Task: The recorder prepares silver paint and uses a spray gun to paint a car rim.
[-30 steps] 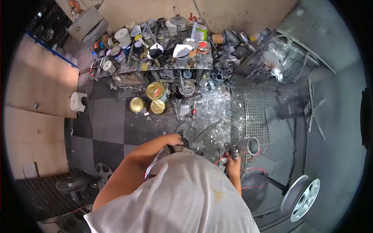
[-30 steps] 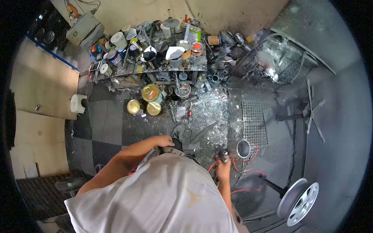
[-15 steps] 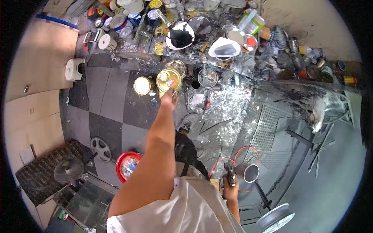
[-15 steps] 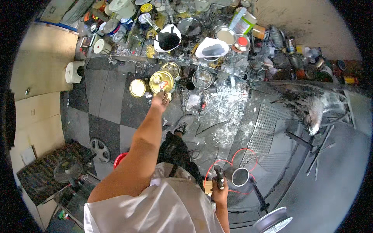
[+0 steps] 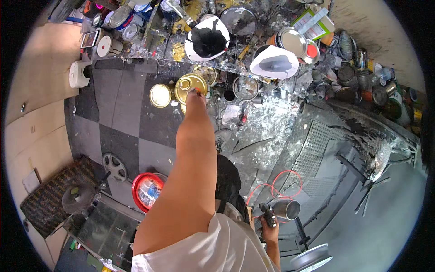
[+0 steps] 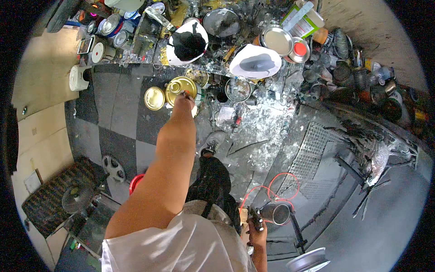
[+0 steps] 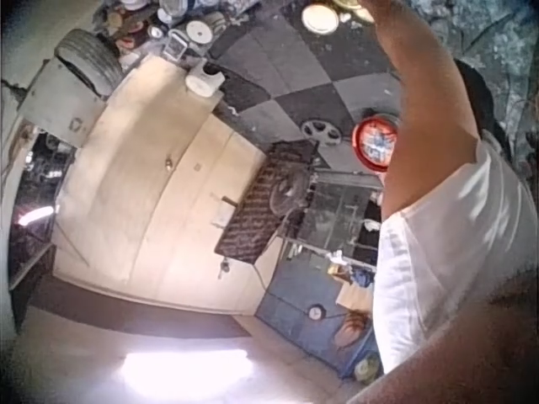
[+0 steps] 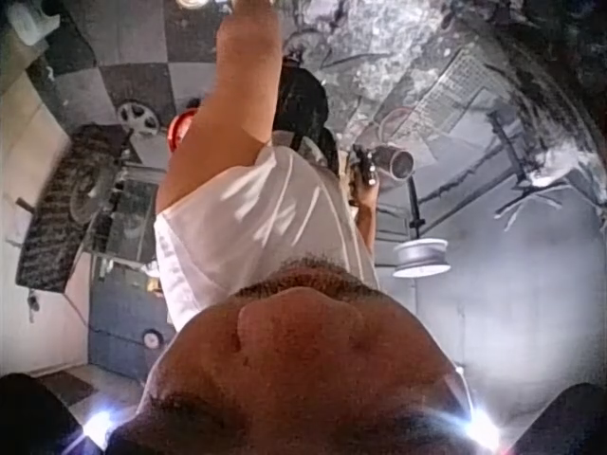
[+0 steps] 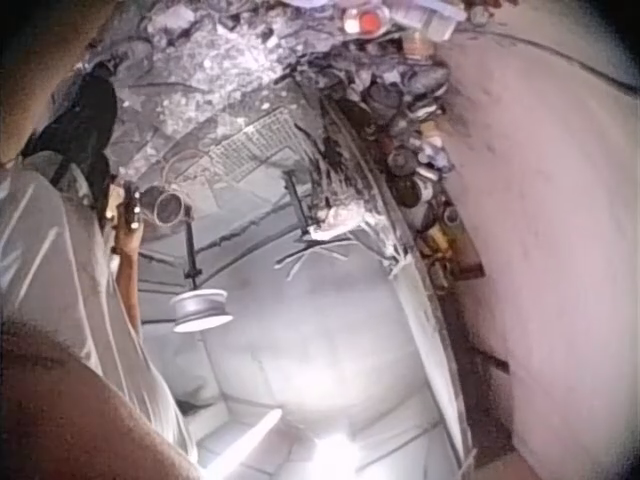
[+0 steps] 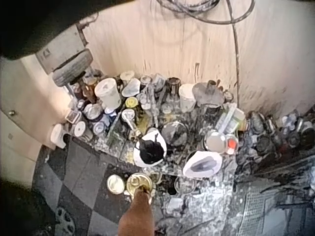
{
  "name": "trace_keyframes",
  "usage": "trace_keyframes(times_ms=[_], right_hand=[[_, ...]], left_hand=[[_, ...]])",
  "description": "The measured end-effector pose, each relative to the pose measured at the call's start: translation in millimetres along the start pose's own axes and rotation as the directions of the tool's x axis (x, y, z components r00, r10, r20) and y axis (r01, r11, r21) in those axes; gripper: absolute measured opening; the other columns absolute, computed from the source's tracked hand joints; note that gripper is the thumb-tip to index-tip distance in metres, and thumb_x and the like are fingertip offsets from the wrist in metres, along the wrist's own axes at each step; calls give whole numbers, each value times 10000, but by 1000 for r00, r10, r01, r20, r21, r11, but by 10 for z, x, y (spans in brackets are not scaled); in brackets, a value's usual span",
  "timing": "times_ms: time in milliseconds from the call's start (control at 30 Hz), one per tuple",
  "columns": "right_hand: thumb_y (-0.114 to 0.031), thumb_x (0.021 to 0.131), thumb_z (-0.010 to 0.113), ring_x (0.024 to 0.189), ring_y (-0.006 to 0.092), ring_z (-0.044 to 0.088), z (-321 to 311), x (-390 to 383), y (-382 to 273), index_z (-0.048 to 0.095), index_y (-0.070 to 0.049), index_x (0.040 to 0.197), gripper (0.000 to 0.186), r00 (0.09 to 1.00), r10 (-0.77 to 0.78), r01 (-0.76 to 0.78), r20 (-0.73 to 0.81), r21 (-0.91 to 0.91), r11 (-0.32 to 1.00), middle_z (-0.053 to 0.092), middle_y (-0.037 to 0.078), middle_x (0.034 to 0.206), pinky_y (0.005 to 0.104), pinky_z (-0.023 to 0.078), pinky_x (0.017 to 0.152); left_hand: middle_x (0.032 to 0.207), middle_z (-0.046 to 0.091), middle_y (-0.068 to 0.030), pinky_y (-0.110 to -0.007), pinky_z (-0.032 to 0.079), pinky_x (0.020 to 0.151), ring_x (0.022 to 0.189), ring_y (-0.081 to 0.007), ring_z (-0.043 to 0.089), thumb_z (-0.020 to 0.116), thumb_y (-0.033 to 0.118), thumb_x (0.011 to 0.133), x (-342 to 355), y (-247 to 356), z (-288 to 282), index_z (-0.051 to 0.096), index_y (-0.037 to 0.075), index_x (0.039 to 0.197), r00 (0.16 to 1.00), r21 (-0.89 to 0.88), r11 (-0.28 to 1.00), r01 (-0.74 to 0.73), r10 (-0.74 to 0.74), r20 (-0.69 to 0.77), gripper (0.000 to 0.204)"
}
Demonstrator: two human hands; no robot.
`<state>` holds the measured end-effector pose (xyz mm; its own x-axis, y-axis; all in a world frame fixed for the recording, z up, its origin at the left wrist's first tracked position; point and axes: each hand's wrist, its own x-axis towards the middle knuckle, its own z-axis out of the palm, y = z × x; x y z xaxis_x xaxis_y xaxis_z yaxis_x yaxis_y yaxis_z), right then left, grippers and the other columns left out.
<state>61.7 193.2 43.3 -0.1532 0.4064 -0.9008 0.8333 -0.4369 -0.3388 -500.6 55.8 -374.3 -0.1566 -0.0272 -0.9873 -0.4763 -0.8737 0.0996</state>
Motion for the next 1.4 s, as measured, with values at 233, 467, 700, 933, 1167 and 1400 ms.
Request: trace_keyframes(times_ms=[233,467,700,933,1167,1400], right_hand=[[-121,946,687,777,127,654,40,225,116,581,-30,1239,325,999,-28,31,47,-51,998,693,59,987,262,547,568],[-121,948,687,751,114,644,152,19,112,598,-22,1179,266,1000,8,-8,-7,94,996,693,46,945,260,528,566],[-148,945,683,760,117,654,208,-81,429,618,-29,1151,247,997,47,-43,-57,70,997,700,54,969,268,555,555],[-150,946,685,808,111,651,326,14,212,614,-35,1183,272,997,57,-57,59,-4,998,703,42,990,278,554,597],[-174,942,695,829,119,674,372,52,-52,621,-38,1162,269,991,113,-108,67,-72,992,712,39,968,294,581,611],[-151,933,690,757,120,662,308,43,95,652,-40,1120,221,999,15,-15,33,3,1000,706,40,942,277,575,546]], left_hand=[[1263,616,-106,-372,582,766,1041,-243,656,629,129,936,-296,-118,135,572,56,1254,890,337,920,-198,313,-331,332],[1309,582,-190,-471,600,834,1096,-367,632,760,166,864,-932,-564,52,542,-2,1309,845,425,864,-270,424,-325,523],[1298,588,-178,-434,593,811,1109,-321,632,850,229,766,-1178,-1125,282,524,52,1325,605,858,513,-11,687,-403,671],[1278,615,-152,-421,598,824,1054,-318,650,857,258,785,-340,-212,-48,525,11,1331,838,800,597,-61,466,-283,685],[1116,698,-141,-406,577,766,929,-261,694,839,178,778,-214,20,84,672,-15,1119,808,819,568,-84,519,-278,426],[1159,687,-142,-363,570,793,973,-228,693,876,315,726,-266,-187,171,608,-74,1191,604,745,638,193,521,-602,662]])
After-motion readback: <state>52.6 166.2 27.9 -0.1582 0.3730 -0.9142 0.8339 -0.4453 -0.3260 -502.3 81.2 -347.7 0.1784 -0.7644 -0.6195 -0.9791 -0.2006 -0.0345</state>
